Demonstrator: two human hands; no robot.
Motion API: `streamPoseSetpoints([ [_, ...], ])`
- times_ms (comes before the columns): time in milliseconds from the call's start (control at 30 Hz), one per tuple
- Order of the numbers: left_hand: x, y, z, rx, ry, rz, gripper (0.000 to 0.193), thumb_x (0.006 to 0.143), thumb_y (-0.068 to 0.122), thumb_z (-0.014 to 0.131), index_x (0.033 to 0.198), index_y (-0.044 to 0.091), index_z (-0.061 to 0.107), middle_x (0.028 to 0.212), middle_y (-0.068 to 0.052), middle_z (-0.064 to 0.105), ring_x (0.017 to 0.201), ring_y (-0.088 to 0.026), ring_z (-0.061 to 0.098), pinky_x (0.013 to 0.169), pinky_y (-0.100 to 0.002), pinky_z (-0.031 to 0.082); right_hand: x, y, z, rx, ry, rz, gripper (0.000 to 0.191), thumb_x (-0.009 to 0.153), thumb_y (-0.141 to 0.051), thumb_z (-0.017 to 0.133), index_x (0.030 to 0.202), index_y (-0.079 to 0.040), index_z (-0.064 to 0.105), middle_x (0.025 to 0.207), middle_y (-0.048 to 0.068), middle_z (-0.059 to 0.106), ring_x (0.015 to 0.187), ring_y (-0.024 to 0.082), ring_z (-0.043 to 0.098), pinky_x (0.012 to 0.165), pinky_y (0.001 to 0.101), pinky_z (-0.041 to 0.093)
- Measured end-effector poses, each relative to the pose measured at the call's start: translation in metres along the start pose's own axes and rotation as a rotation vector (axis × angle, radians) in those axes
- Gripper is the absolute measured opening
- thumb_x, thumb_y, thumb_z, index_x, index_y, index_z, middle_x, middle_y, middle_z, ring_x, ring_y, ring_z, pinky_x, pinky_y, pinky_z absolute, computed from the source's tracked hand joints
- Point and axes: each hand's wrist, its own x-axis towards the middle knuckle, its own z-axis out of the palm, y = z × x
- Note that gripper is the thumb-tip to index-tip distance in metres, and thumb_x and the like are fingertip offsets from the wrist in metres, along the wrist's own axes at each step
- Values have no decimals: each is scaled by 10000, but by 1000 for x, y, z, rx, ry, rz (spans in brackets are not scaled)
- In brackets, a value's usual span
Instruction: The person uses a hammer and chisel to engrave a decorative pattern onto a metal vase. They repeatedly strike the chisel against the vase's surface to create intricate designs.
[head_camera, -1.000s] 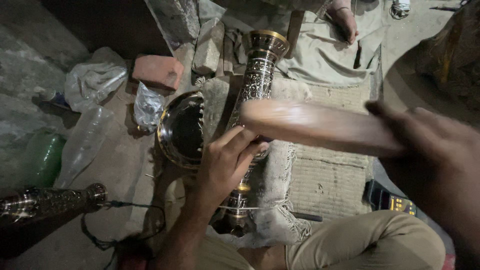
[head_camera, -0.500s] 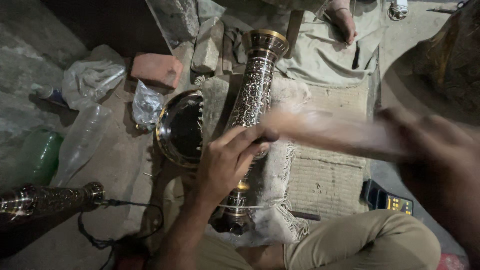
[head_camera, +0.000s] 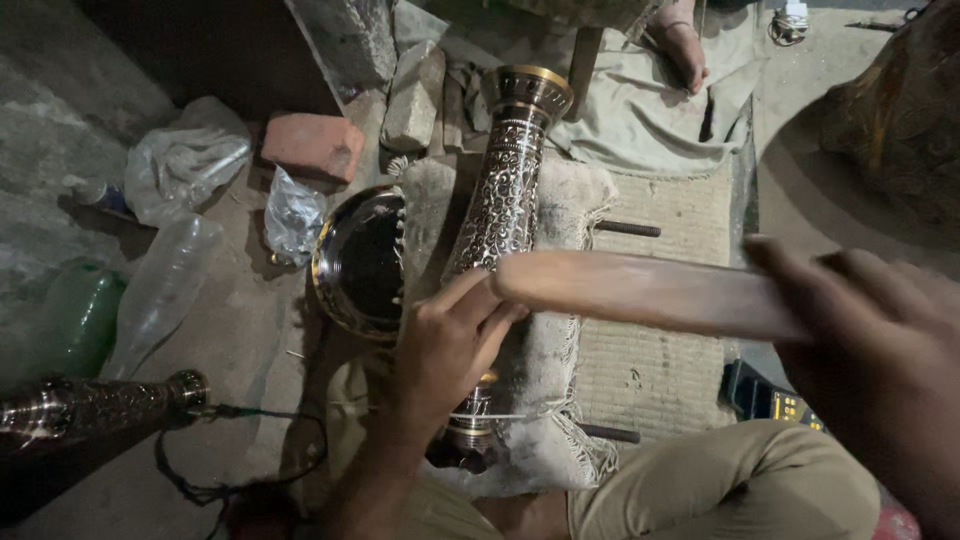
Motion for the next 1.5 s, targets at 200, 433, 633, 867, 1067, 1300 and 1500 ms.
streamPoseSetpoints([
  [200, -8, 1, 6, -108, 12, -400, 213, 931, 79, 748, 1134, 111, 693, 1064, -37, 754, 910, -199, 758, 734, -341, 650, -38, 10, 10, -247, -236, 209, 634, 850, -72, 730, 1455, -222, 610, 1011, 117, 728, 836, 253, 726, 769, 391, 577],
  [433, -87, -6, -4, -864, 463, -238, 392, 963, 24, 746, 1271, 73, 508, 990, -80, 734, 925, -195, 747, 854, -351, 651, -120, -29, 116, 521, -454, 27, 503, 886, -110, 602, 1374, -190, 691, 1282, 61, 764, 1122, 213, 718, 985, 342, 585],
  [633, -101, -12, 11, -981, 585, -395, 426, 949, 31, 759, 1296, 40, 514, 930, -77, 679, 835, -192, 713, 752, -328, 608, -141, -86, 180, 544, -295, -81, 620, 641, -87, 771, 1250, -62, 656, 1104, 169, 728, 997, 368, 714, 835, 428, 582],
  [867, -92, -22, -6, -1076, 594, -689, 441, 920, 109, 705, 1308, 70, 499, 957, -70, 690, 841, -184, 725, 763, -329, 613, -135, -120, 167, 339, 4, -352, 612, 666, -150, 770, 1258, -79, 631, 1062, 161, 692, 971, 331, 697, 816, 447, 561],
  [1067, -58, -41, -27, -925, 196, -329, 448, 945, 175, 770, 1324, 61, 558, 1015, -71, 703, 917, -208, 730, 822, -345, 632, -143, -98, 157, 815, -98, 214, 585, 725, -157, 859, 1250, -51, 624, 948, 158, 718, 828, 327, 697, 735, 391, 577],
  [1300, 43, -49, -71, -288, -384, 288, 479, 900, 233, 785, 1342, 224, 600, 1030, -37, 781, 941, -176, 765, 823, -355, 624, -127, -70, 145, 347, -282, 598, 885, 707, -300, 897, 1459, -117, 468, 827, 220, 744, 748, 341, 765, 673, 414, 587],
  [1500, 68, -37, -76, -183, -741, 283, 450, 893, 214, 723, 1322, 341, 682, 924, 12, 799, 805, -159, 769, 755, -363, 609, -119, -69, 144, 112, -332, 699, 751, 798, -343, 850, 1436, -234, 470, 936, 224, 744, 874, 451, 716, 698, 521, 566],
])
